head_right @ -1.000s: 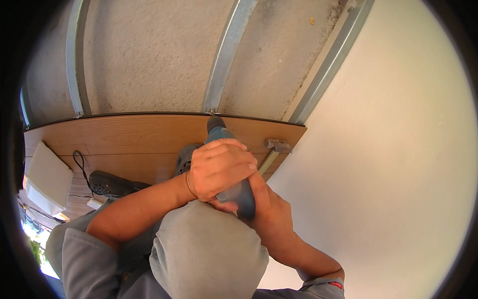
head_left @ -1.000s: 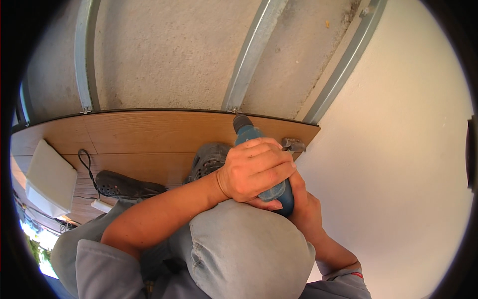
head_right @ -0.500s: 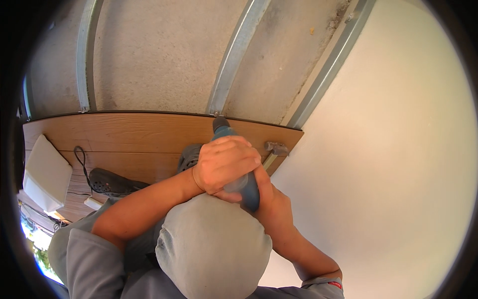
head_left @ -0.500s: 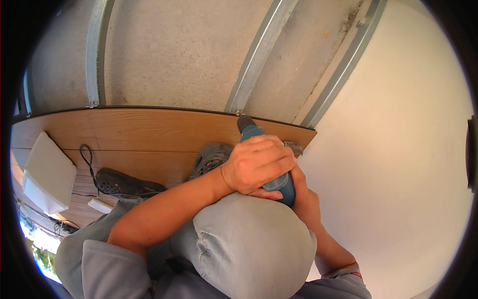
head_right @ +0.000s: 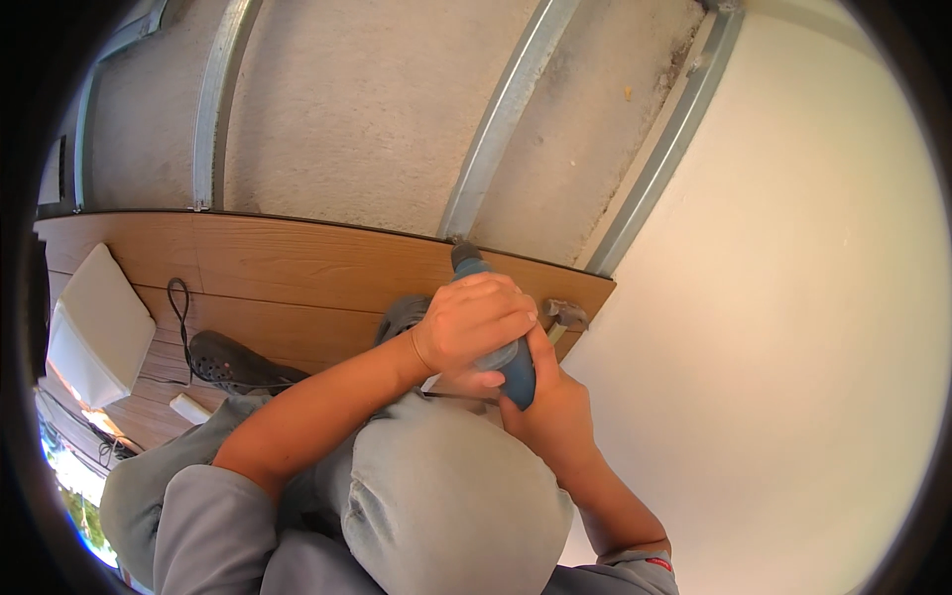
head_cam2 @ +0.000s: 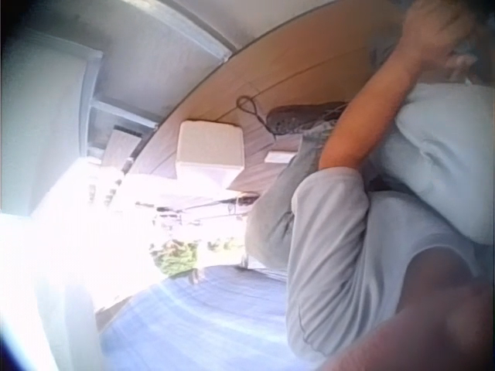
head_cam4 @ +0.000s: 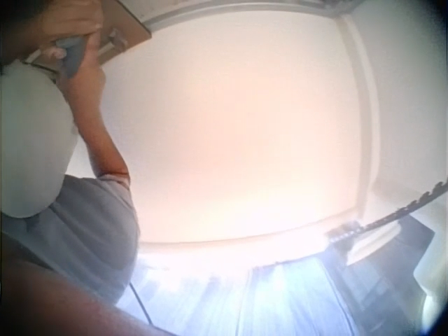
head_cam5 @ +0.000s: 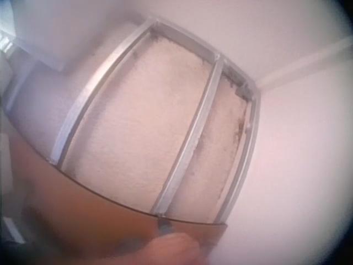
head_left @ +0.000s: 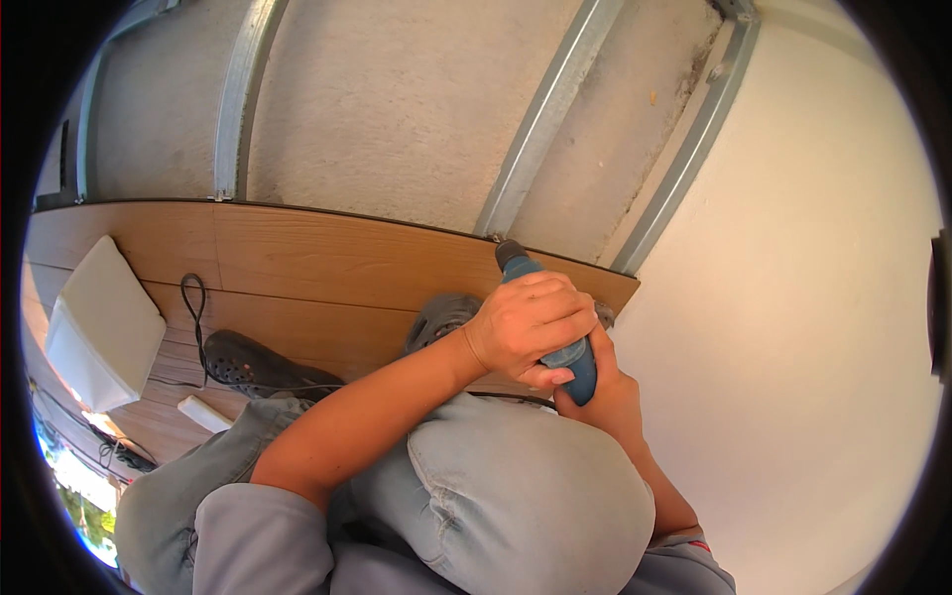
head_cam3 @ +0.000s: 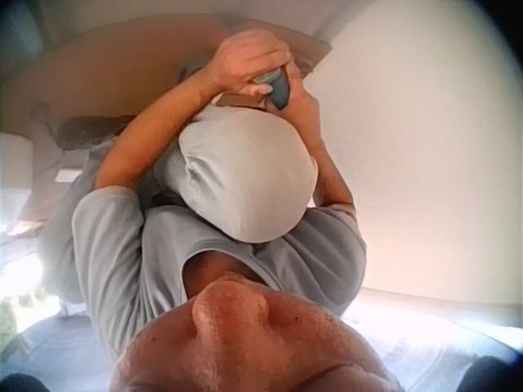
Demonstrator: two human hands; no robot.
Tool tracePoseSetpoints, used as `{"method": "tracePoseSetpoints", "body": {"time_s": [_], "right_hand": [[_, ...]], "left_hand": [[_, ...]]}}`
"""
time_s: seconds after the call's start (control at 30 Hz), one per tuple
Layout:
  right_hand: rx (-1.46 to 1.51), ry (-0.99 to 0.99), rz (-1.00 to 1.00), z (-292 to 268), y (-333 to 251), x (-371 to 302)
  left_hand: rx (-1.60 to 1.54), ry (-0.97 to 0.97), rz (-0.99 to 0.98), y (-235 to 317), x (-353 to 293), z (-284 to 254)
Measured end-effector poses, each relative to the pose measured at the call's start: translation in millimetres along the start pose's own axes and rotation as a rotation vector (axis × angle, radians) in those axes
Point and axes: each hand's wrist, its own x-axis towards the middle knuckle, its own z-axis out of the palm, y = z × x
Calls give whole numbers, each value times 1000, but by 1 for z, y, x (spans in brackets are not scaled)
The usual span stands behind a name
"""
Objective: The person installs wood-textured deck flooring boards by aligning them, using a hammer and a protective block to tap them into place, and then securing them to the metal frame using a drill and screws.
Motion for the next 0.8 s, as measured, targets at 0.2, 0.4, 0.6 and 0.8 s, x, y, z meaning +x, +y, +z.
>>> {"method": "tracePoseSetpoints", "body": {"time_s": [0.2, 0.4, 0.6, 0.8], "right_hand": [[70, 24, 58, -7, -18, -3], [183, 192, 11, -5, -30, -31], [944, -22, 16, -34, -52, -16], [1107, -420, -298, -37, -91, 63]], "left_hand": [[35, -37, 10, 2, 3, -4], [36, -196, -31, 22, 34, -29], [171, -709, -442, 59, 117, -72], [572, -686, -813, 86, 151, -162]]}}
